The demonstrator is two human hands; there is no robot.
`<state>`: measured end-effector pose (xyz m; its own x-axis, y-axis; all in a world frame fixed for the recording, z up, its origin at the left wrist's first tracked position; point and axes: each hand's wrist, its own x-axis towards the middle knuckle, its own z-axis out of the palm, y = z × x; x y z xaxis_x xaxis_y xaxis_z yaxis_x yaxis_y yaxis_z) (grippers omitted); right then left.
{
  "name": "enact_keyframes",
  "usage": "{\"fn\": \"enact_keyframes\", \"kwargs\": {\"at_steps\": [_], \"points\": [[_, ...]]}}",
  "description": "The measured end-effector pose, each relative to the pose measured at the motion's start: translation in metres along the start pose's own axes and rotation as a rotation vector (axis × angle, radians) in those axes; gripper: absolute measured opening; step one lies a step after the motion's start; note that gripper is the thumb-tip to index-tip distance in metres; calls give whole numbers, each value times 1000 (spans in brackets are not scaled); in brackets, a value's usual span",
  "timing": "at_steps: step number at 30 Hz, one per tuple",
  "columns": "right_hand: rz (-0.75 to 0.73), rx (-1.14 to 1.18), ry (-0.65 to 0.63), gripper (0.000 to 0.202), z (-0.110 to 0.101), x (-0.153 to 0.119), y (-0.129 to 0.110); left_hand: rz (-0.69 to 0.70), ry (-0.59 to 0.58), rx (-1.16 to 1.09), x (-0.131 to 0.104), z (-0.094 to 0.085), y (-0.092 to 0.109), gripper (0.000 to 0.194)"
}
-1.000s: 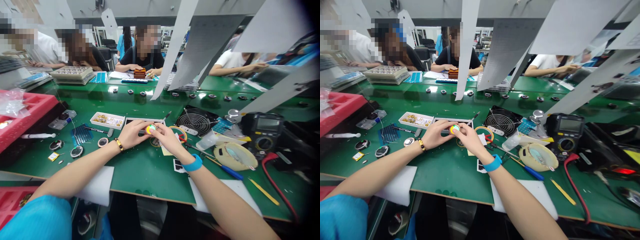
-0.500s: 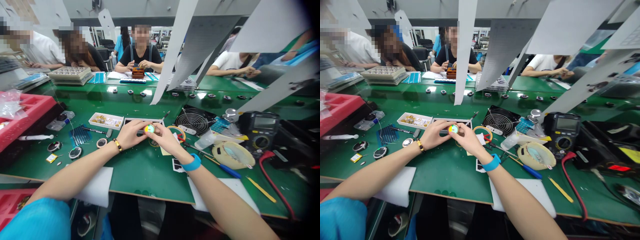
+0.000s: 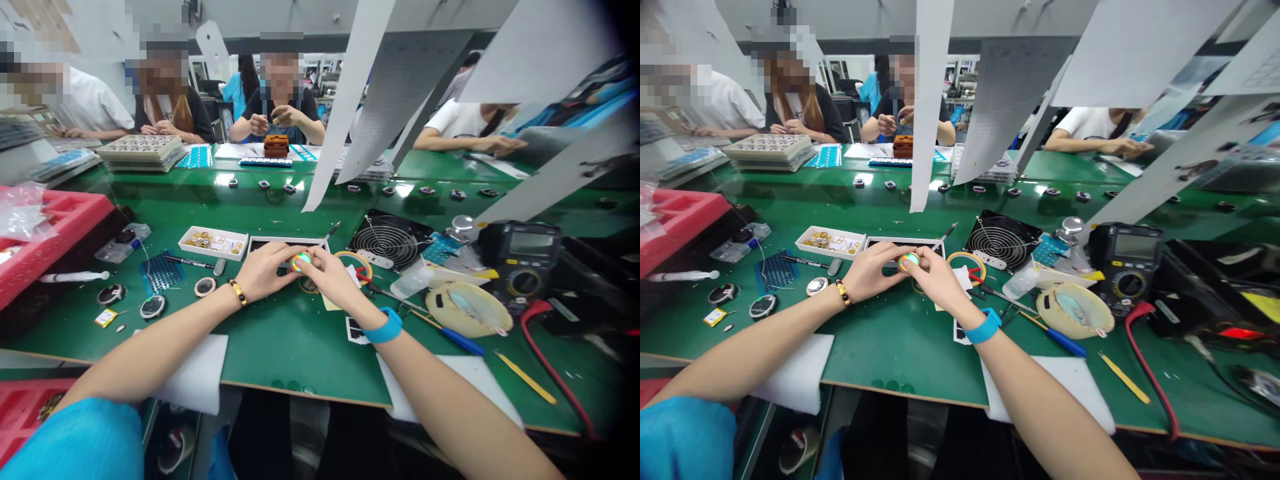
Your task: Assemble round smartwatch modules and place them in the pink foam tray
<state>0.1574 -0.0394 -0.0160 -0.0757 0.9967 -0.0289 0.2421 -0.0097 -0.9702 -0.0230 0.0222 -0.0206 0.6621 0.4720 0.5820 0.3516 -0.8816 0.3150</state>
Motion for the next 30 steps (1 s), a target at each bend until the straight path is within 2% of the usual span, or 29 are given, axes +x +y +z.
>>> {"fn": "enact_keyframes", "kwargs": {"at_steps": [11, 17, 23, 30], "points": [[27, -23, 43, 66, 1, 0, -3, 21, 11, 4, 0, 1, -1, 40], [12, -49, -22, 59, 0, 0, 2, 11, 0, -5, 1, 0, -2, 40], [11, -54, -30, 57, 0, 1, 2, 14, 4, 1, 1, -1, -3, 41], [14, 70, -107, 61, -7, 1, -3, -1, 10, 22, 0, -2, -8, 41]]}}
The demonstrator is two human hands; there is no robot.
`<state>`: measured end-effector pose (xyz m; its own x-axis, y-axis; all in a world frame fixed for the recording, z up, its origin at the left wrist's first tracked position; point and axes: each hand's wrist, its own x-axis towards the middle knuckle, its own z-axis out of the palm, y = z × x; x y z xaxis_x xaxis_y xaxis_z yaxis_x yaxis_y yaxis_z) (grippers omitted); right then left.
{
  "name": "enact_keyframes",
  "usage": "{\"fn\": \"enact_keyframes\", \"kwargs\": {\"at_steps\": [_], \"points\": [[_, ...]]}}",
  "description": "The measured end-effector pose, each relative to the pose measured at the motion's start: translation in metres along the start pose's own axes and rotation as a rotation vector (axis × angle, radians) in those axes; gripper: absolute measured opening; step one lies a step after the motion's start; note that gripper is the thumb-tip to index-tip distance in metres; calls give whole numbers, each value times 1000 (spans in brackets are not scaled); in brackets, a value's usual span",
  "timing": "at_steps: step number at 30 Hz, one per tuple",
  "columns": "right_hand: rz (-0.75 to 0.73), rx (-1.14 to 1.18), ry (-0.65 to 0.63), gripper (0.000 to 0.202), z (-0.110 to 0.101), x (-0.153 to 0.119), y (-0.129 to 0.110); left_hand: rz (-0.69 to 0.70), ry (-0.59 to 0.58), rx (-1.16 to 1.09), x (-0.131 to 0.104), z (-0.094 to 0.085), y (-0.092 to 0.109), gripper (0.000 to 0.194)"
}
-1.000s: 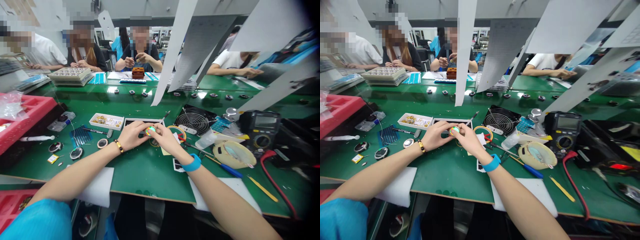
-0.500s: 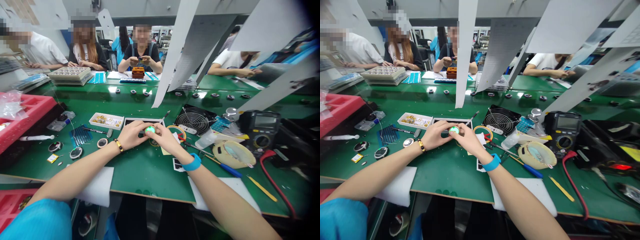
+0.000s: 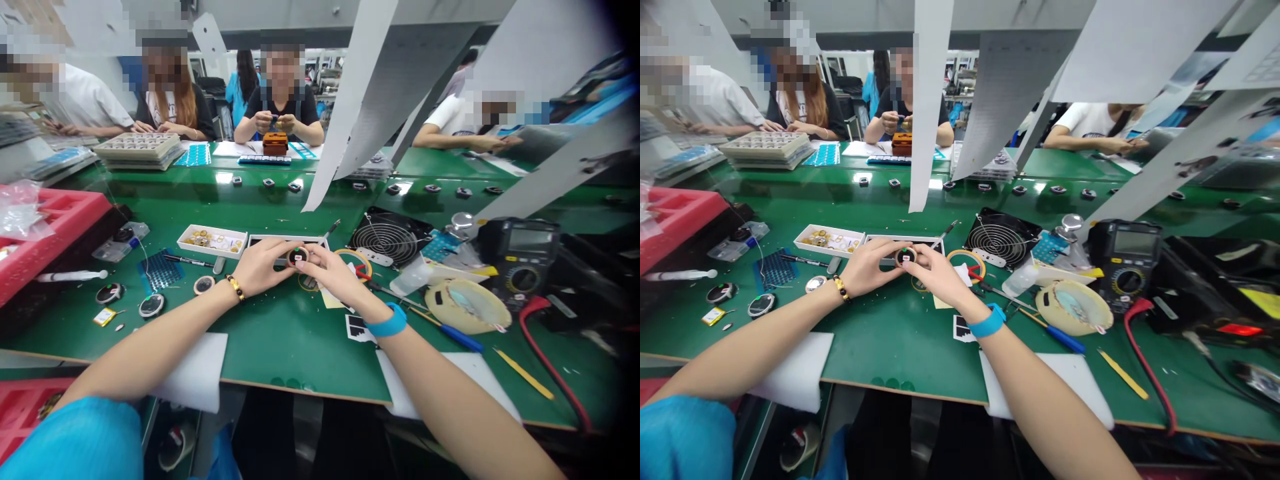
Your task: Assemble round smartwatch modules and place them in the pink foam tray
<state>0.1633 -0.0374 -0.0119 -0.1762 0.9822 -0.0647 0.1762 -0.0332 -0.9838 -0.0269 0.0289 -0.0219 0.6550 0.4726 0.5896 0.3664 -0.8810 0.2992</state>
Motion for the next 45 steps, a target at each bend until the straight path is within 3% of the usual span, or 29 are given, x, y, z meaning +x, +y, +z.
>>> {"fn": "enact_keyframes", "kwargs": {"at_steps": [17, 32, 45], "points": [[-5, 64, -43, 67, -4, 2, 3, 23, 43, 62, 0, -2, 1, 41], [-22, 130, 1, 57, -4, 0, -1, 39, 61, 60, 1, -1, 5, 40], [10, 181, -38, 56, -5, 3, 6, 29, 47, 46, 2, -3, 6, 37]]}}
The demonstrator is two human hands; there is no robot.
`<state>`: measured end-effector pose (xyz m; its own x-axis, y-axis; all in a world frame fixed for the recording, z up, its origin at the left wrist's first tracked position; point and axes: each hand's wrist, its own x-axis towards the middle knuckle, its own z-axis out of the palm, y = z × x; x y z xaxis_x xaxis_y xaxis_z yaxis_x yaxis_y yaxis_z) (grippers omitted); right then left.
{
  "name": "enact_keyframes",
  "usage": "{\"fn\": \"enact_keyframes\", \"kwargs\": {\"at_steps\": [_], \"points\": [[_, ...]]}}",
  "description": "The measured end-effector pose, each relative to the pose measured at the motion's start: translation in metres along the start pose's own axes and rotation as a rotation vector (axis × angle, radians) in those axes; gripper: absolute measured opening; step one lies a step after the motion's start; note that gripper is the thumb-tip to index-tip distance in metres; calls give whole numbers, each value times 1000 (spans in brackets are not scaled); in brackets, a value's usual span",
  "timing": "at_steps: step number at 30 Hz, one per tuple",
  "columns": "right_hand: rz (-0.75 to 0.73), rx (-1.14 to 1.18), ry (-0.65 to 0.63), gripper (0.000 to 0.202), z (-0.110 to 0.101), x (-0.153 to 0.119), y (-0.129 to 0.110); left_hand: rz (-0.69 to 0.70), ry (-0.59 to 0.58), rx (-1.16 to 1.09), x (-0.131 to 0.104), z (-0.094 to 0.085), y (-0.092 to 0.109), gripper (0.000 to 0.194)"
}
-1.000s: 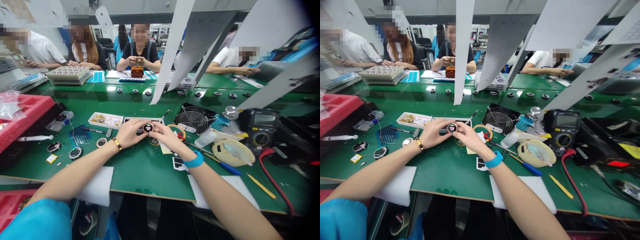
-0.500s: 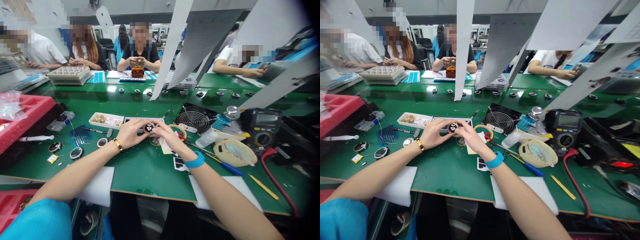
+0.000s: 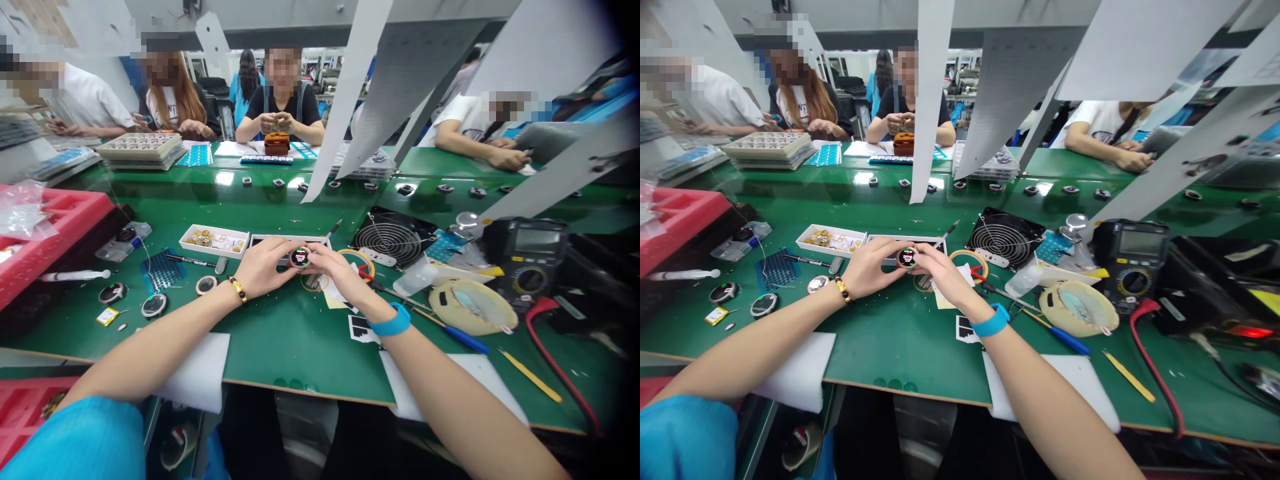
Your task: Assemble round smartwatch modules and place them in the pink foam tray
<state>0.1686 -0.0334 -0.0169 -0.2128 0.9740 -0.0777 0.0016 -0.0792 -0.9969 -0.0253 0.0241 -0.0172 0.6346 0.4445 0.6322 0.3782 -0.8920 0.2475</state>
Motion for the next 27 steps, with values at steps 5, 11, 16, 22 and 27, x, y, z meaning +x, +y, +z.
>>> {"fn": "enact_keyframes", "kwargs": {"at_steps": [5, 11, 16, 22, 27], "points": [[-5, -14, 4, 57, 1, 0, 0, -8, -4, 0, 0, 0, 0, 37], [-2, -29, 6, 60, 1, -1, 0, -7, -10, -8, -1, 0, -1, 38], [2, -45, 5, 60, 1, -2, -1, -3, -9, -13, 0, 0, -1, 37], [-8, -54, 5, 61, 2, -3, -2, -5, -6, -10, -1, 2, -1, 37], [-35, -93, -2, 62, 1, -1, 0, -9, -5, -4, -1, 1, -2, 37]]}}
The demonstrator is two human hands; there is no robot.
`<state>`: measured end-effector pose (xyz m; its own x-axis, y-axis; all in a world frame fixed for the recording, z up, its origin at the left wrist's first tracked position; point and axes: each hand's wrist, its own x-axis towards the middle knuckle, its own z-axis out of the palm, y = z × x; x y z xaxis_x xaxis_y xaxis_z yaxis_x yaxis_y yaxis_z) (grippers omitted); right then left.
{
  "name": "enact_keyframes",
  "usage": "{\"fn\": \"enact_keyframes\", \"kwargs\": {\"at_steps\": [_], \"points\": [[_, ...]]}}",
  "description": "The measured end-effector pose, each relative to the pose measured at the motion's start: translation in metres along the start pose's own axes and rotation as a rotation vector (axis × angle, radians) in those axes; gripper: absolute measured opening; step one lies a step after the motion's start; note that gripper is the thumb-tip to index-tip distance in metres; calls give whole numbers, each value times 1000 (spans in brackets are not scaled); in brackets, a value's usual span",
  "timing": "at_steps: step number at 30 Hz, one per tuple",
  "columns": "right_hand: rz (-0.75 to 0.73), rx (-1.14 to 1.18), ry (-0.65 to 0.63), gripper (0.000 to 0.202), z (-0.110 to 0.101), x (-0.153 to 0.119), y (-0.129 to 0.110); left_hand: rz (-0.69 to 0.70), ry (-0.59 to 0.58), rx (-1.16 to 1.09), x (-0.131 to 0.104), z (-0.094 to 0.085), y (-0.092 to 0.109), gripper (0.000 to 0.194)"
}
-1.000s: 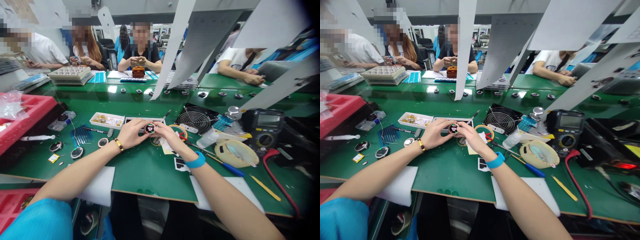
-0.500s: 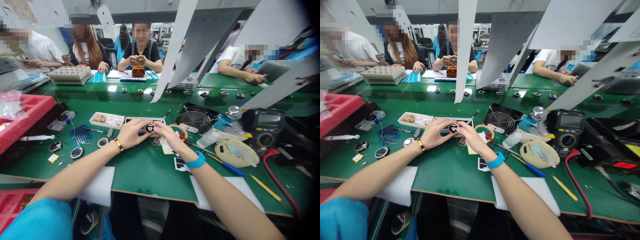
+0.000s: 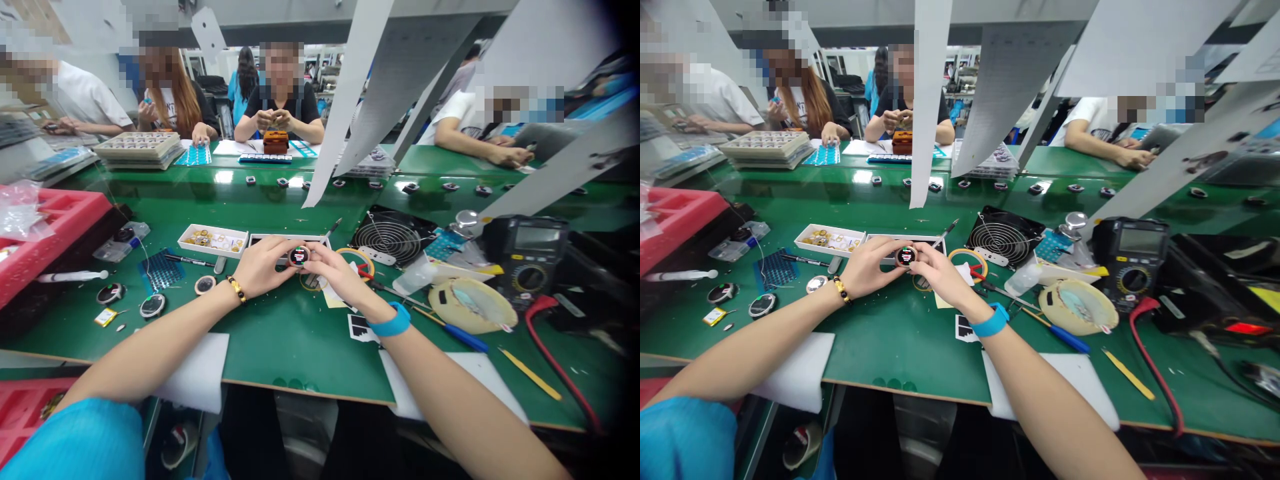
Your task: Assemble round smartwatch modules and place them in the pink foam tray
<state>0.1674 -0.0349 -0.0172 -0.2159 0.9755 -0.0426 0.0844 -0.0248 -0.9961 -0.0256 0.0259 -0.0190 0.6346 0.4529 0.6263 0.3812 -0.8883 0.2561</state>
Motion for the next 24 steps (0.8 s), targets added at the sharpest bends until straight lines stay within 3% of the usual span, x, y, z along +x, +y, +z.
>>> {"fn": "enact_keyframes", "kwargs": {"at_steps": [24], "points": [[13, 18, -14, 62, 1, -1, -4, -5, 4, 2, -1, 0, 0, 38]]}}
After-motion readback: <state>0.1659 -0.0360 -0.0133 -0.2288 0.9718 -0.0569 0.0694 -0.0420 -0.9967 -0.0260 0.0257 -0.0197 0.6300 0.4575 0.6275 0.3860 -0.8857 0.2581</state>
